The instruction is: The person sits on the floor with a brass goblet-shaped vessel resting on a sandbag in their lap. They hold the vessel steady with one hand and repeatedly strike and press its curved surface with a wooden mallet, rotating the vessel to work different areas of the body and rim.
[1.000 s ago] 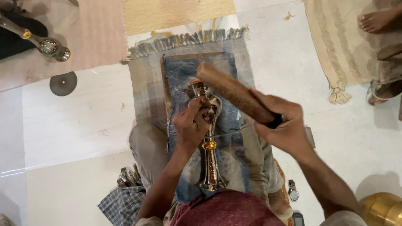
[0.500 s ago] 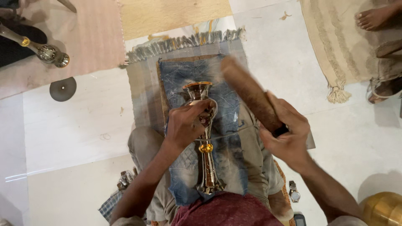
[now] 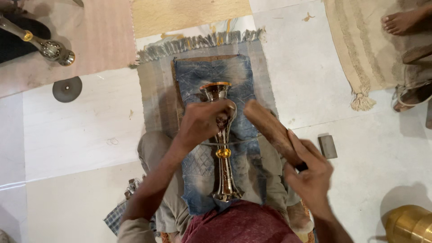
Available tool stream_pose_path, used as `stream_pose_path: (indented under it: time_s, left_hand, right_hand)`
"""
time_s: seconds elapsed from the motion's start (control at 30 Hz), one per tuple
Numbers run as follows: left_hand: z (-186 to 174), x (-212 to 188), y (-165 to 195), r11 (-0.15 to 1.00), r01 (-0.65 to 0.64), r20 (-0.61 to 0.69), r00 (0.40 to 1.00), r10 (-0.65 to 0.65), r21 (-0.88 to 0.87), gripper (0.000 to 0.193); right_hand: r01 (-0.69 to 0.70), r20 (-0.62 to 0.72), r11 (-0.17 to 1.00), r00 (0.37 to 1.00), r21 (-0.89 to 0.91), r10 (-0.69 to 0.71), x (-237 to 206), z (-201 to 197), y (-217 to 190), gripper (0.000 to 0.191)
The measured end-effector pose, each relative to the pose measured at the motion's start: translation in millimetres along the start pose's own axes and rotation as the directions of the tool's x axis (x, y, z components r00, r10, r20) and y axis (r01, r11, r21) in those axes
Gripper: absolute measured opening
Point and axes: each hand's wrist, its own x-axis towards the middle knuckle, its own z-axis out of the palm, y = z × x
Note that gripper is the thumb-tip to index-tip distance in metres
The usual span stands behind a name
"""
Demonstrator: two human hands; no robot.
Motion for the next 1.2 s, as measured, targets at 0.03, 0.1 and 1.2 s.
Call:
stream_pose_path:
  time_s: [0.03,0.1,1.2]
  left_hand:
    - [4,-6,-2,0.998,0.003,-0.148,0.989,-0.013,-0.067,0.034]
    - [10,-23,-2,0.939,0.154,-0.407,0.871,-0.276,-0.307,0.024]
    - [48,-48,60,0.865,0.148,-0.574,0.693,-0.436,-0.479,0.029]
  right_hand:
    - [-0.094,-0.002,0.982,0.995,0.162,0.096,-9,10,-3,0.074]
    - [-0.142,0.133,0.899,0.987,0.414,0.095,-30,19,-18,0.04]
    - [-0.271,0.075,0.711,0.953,0.649,0.294,-53,45,6,0.016]
